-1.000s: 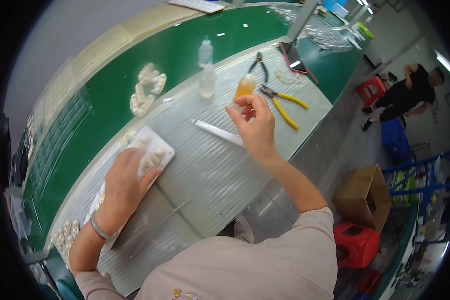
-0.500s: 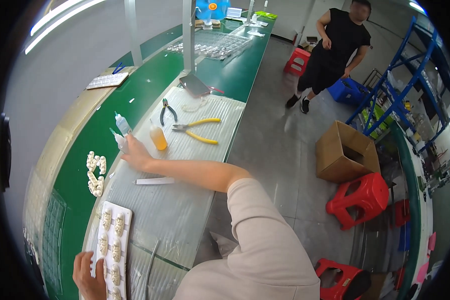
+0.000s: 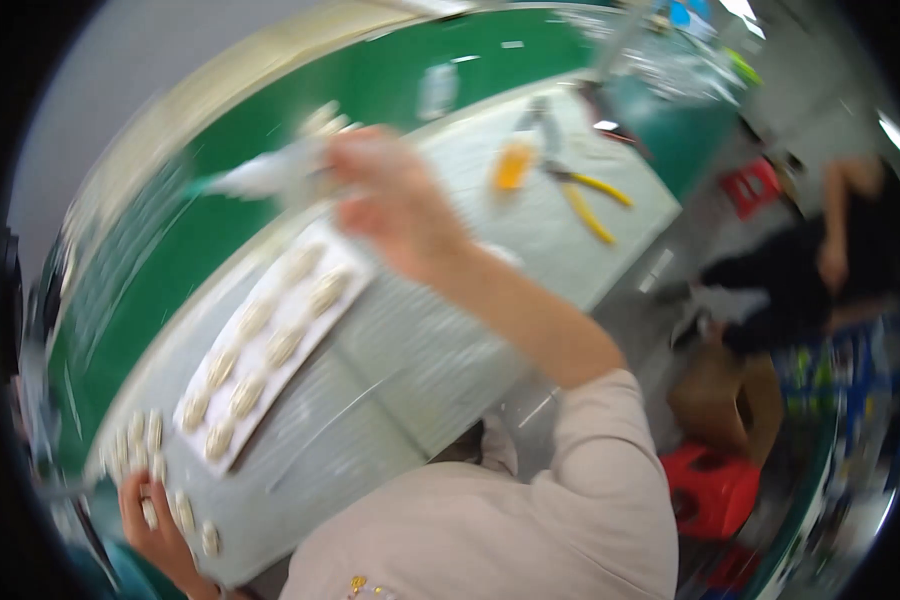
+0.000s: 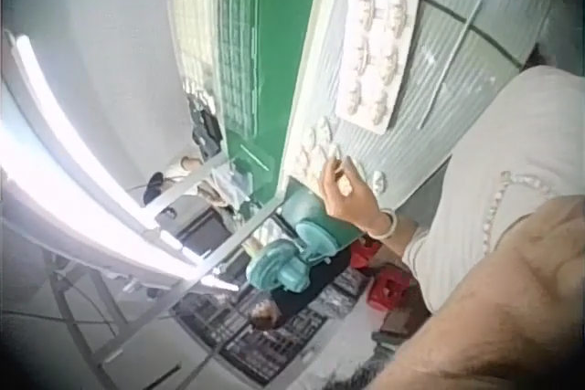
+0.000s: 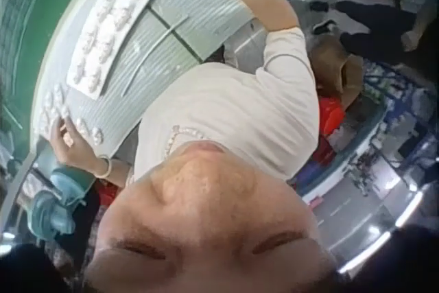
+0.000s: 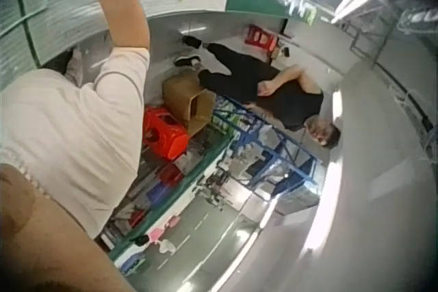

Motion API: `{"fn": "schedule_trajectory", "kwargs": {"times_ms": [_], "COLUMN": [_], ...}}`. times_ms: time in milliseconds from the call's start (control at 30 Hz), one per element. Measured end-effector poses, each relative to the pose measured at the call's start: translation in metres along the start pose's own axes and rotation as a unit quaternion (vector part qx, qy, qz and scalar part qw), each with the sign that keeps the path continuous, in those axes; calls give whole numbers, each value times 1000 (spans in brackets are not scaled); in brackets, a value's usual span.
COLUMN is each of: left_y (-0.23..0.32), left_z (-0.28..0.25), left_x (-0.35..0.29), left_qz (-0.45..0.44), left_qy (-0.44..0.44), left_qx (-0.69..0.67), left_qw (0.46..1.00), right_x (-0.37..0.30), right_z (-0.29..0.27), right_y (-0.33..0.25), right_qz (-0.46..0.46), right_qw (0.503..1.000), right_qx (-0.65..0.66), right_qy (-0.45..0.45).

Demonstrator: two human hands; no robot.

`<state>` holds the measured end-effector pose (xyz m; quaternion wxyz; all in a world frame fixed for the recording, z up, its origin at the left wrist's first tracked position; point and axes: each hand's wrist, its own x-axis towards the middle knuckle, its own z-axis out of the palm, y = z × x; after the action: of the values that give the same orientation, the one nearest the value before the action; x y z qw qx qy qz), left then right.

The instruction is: The person works on plastic components in a tray using a metal tool, applies liquid into them from a squeeze bottle, and unloads them onto the table. The person then loads new plastic components into the tray and applies liquid to them using a dispenser bottle.

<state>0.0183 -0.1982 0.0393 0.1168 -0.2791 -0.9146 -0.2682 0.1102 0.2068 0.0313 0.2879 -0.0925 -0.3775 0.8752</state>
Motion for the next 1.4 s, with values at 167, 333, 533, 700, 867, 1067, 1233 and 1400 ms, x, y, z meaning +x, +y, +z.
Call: {"fn": "schedule_trajectory", "kwargs": {"times_ms": [167,333,533,700,867,1067,1233,1400], "left_y": [-13,-31,-44,-40,-36,-11,1,-4], "left_z": [19,31,43,42,47,38,51,71], "left_x": [-3,-3,-5,-9,-6,0,13,10], "left_qz": [-40,-98,-112,-86,-63,-27,1,23], "left_qy": [123,193,169,138,128,33,-47,-75], "left_qx": [-47,-106,-135,-78,-89,-61,-183,-210], "left_qw": [990,971,970,984,986,997,982,975], "right_x": [2,0,9,14,1,-4,0,3], "right_z": [-21,-9,-2,7,19,60,68,76], "right_y": [22,36,30,45,69,107,115,126], "right_qz": [30,1,94,130,96,51,78,77], "right_qw": [995,996,989,986,993,946,933,932], "right_qx": [87,53,113,102,-43,-288,-289,-300], "right_qy": [43,71,-29,-5,-61,-142,-197,-186]}}
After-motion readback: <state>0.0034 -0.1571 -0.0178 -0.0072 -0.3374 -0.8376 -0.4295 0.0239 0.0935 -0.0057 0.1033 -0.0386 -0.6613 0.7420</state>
